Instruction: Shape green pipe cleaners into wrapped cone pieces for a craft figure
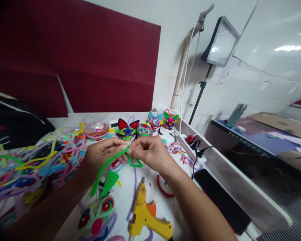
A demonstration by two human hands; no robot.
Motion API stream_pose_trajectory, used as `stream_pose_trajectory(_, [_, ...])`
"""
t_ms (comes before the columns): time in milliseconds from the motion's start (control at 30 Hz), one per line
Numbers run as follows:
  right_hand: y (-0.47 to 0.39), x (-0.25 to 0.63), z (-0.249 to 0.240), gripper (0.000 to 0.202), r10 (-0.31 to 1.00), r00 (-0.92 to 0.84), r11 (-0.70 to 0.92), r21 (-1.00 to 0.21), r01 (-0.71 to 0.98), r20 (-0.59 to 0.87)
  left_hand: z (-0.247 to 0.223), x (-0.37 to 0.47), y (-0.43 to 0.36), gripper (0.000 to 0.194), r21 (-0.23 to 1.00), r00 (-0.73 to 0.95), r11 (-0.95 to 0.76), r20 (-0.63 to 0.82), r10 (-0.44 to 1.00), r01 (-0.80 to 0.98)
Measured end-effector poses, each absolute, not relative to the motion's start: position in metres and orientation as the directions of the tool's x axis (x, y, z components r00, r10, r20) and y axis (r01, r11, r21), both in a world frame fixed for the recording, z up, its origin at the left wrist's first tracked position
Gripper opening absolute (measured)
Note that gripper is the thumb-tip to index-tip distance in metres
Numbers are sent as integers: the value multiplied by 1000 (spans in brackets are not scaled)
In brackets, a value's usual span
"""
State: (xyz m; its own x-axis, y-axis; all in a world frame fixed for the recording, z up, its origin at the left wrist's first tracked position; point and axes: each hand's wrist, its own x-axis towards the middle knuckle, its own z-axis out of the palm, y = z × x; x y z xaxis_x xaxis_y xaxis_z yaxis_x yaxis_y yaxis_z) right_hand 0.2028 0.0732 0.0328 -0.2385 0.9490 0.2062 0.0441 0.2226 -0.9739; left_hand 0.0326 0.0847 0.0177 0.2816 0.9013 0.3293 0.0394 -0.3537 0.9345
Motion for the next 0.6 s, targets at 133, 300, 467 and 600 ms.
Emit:
stream_pose_trajectory(133, [73,204,32,34,949,-236,233,-970,68,211,23,29,85,24,956,358,-292,279,891,-19])
stream_pose_trajectory(300, [75,204,30,32,949,-235,234,-968,88,209,28,26,83,25,971,393,-237,204,897,37])
stream_pose_trajectory(467, [75,204,30,28,949,-241,232,-968,100,202,29,29,82,21,972,359,-233,207,910,32])
stream_pose_trajectory(600, [74,202,30,25,956,-227,211,-973,94,185,26,30,85,19,976,314,-217,203,927,8])
